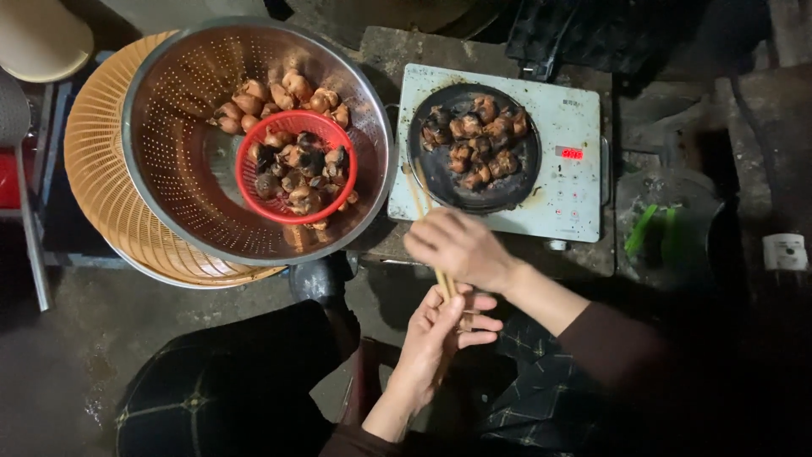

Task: The person uses chopsticks to stir and turn snails cooking in a pan on a portable electric stove. They also use their hand to move snails within the pan and transfer some from a red basket into a metal colander.

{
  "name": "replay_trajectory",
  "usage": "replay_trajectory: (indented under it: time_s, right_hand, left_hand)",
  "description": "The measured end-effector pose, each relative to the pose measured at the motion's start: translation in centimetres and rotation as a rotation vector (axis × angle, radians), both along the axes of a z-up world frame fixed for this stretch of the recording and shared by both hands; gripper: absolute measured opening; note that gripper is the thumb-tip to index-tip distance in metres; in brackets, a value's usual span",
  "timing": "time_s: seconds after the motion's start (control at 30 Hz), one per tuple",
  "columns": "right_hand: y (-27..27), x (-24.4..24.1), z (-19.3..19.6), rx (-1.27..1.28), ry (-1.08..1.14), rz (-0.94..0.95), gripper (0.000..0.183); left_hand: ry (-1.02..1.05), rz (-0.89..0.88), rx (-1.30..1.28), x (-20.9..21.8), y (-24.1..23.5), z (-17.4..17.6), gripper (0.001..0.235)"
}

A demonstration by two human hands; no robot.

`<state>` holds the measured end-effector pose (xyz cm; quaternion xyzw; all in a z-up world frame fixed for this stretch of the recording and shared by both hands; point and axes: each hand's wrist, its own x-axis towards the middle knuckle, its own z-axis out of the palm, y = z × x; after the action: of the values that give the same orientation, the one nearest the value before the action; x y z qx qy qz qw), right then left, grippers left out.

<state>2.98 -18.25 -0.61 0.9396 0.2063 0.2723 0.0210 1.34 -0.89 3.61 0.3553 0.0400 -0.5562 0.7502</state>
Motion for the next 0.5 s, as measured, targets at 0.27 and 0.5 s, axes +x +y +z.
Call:
replay_trajectory:
  time_s: [0.27, 0.5]
  right_hand:
    - [1.1, 1.9, 4.9, 0.450, 0.434, -0.199, 0.025]
    - [-8.7, 2.2, 0.1, 0.307, 0.431, -0.758, 0.050]
  left_hand:
    - [-0.106, 0.011, 0.029, -0.1, 0.1, -3.9, 0.030]
    - [-0.218, 0.087, 0.083, 0.7, 0.7, -5.0, 0.027]
